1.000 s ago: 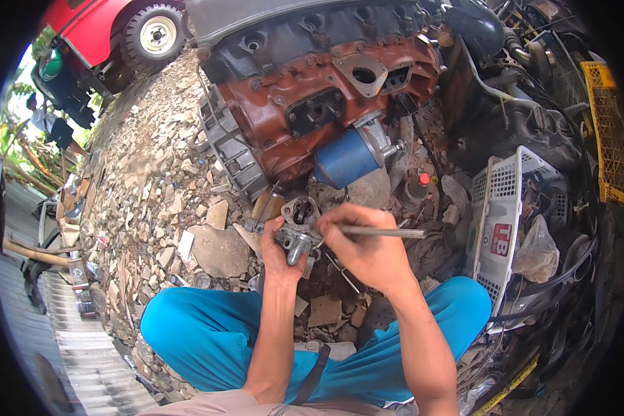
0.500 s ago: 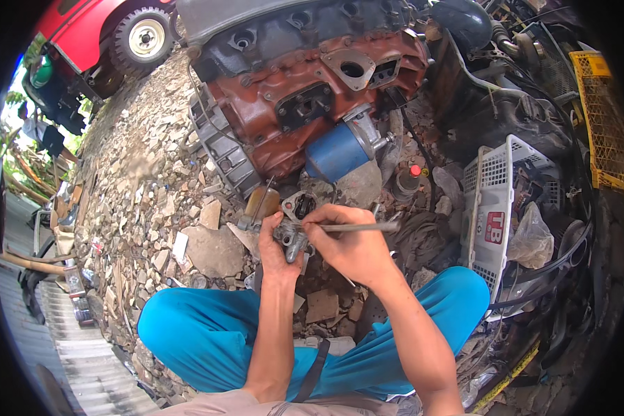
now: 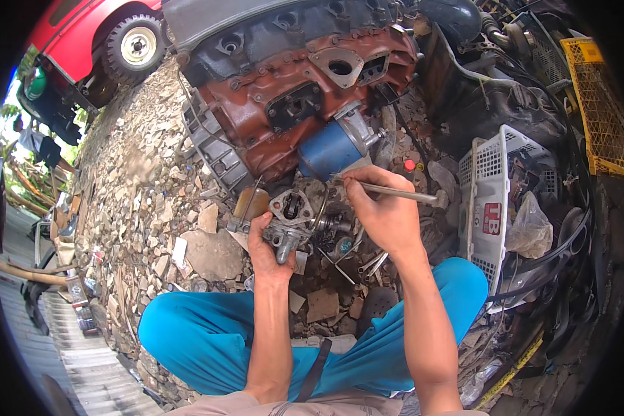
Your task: The person sits on the ground and disassembles a carburetor using a screwdriver and a rag. They remove the float bowl, clean internal components, and wipe the parts with a cloth.
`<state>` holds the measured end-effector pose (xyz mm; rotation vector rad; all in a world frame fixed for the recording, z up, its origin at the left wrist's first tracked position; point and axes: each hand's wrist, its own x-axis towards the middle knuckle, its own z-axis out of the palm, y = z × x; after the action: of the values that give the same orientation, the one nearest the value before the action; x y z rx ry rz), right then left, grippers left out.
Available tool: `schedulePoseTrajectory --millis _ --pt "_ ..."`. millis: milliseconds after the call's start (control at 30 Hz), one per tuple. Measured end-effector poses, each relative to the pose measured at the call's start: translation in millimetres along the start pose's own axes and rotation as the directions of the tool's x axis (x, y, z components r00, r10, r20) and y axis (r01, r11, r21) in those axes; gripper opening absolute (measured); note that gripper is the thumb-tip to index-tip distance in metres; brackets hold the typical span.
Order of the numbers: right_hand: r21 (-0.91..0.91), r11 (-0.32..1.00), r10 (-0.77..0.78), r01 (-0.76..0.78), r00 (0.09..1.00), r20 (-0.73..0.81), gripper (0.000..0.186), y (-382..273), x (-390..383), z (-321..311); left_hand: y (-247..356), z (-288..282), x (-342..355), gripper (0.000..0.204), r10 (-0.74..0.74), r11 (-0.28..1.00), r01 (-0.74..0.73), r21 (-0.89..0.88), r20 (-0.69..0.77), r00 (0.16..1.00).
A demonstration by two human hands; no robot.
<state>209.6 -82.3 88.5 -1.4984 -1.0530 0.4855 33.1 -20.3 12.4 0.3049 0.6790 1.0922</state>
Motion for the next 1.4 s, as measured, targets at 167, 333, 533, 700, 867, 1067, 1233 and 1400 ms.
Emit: schedulePoseTrajectory --millis 167,333,533,700,867,1067,1233,1400 --pt "0.186 0.981 -0.015 -0.055 0.934 0.357 0.010 -7 -18 11 4 7 -5 0.021 -0.014 1.000 0.014 0.021 -0.010 1.000" --pt "-0.092 0.932 -0.340 0.350 0.935 0.105 0.010 -13 -10 10 11 22 -15 0.019 -0.046 0.997 0.053 0.063 -0.106 0.993" --pt "0.034 0.953 -0.301 0.301 0.928 0.222 0.013 -15 -13 10 10 14 -10 0.018 -0.040 0.997 0.042 0.063 -0.045 0.998" --pt "-0.102 0.915 -0.367 0.389 0.912 0.184 0.014 -15 -16 12 9 16 -12 0.015 -0.022 0.997 0.026 0.075 -0.062 0.998" --pt "-0.080 0.899 -0.410 0.431 0.891 0.193 0.017 -11 -23 20 5 7 -7 0.016 -0.047 0.997 0.051 0.057 -0.071 0.996" --pt "-0.255 0.791 -0.537 0.556 0.831 0.145 0.022 -8 -20 20 0 7 -6 0.017 -0.053 0.996 0.058 0.069 -0.074 0.996" --pt "-0.298 0.809 -0.478 0.507 0.862 0.169 0.021 -4 -17 15 2 13 -10 0.019 -0.087 0.990 0.096 0.108 -0.087 0.992" --pt "-0.442 0.608 -0.734 0.659 0.679 0.003 0.031 -8 -16 20 0 10 -7 0.019 -0.186 0.983 0.186 -0.001 -0.025 0.982"
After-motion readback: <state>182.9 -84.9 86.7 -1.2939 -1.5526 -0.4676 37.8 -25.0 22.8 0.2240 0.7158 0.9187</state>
